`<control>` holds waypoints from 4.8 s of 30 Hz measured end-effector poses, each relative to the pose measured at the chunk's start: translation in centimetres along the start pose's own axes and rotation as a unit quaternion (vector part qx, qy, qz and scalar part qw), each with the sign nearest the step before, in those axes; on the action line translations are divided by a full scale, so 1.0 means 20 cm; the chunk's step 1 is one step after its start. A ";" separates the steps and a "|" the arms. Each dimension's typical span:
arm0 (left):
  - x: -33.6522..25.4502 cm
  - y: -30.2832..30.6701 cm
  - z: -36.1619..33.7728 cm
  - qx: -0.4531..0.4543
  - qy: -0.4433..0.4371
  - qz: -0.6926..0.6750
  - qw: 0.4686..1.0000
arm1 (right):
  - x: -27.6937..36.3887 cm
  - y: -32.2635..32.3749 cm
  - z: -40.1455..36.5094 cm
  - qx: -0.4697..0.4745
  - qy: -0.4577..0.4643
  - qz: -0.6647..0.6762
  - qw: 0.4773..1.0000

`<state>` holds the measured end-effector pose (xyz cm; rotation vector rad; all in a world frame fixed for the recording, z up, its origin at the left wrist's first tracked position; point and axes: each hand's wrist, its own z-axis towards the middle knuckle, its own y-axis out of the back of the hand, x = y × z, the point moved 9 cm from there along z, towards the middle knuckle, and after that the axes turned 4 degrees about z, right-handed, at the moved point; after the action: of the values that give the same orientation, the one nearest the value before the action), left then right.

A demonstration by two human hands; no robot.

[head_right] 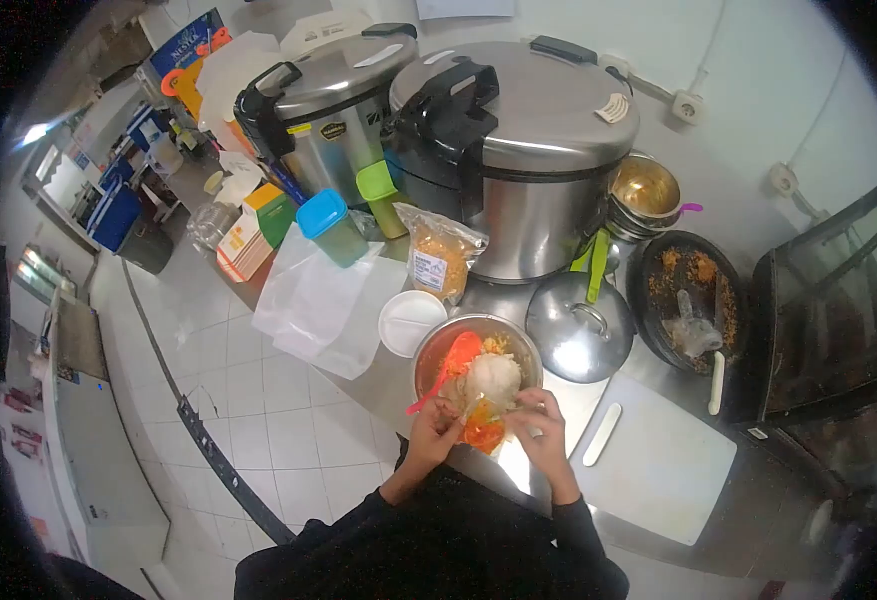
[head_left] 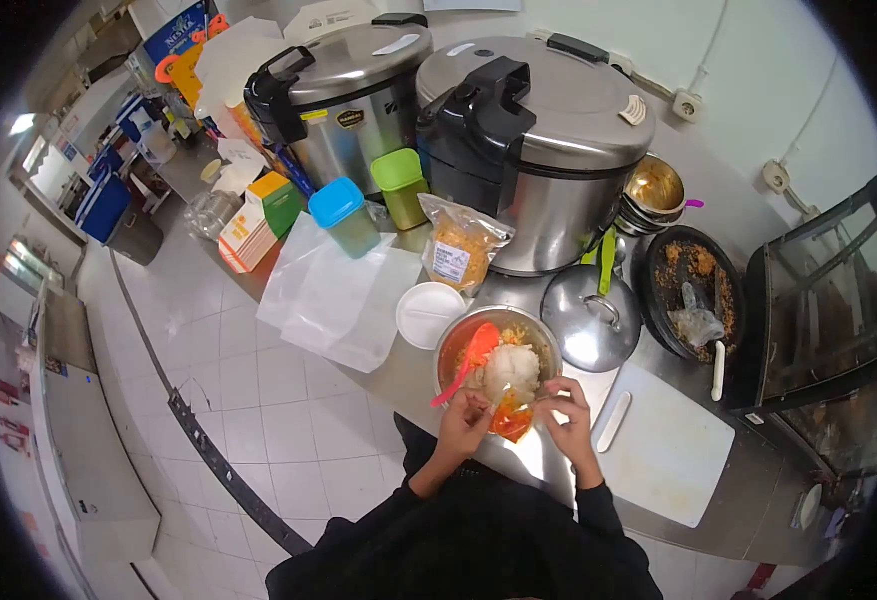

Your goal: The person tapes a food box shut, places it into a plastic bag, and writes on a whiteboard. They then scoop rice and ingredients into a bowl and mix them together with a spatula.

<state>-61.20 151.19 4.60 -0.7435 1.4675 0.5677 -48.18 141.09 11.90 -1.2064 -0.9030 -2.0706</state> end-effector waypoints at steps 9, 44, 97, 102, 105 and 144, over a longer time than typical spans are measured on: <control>0.02 -0.03 0.08 -0.017 -0.014 0.154 0.988 | -0.09 -0.06 -0.19 -0.097 -0.066 -0.090 0.989; -0.37 -0.19 -0.12 0.224 -0.123 0.643 0.722 | -0.23 -0.06 -0.33 -0.134 0.050 -0.168 0.975; -0.20 0.11 0.16 0.287 0.009 0.548 0.786 | -0.14 -0.20 -0.16 0.072 -0.119 -0.402 0.905; -0.28 -0.06 -0.01 0.322 0.028 0.560 0.763 | -0.11 -0.18 -0.18 -0.011 -0.061 -0.323 0.944; -0.27 -0.16 -0.01 0.312 0.024 0.549 0.775 | -0.15 -0.17 -0.21 -0.029 -0.044 -0.296 0.954; -0.13 -0.09 0.11 0.289 0.038 0.588 0.755 | -0.18 -0.11 -0.18 0.031 -0.016 -0.296 0.955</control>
<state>-58.51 151.77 7.25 0.7791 1.9521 0.9289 -50.06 140.06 6.70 -1.0176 -1.4734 -2.4517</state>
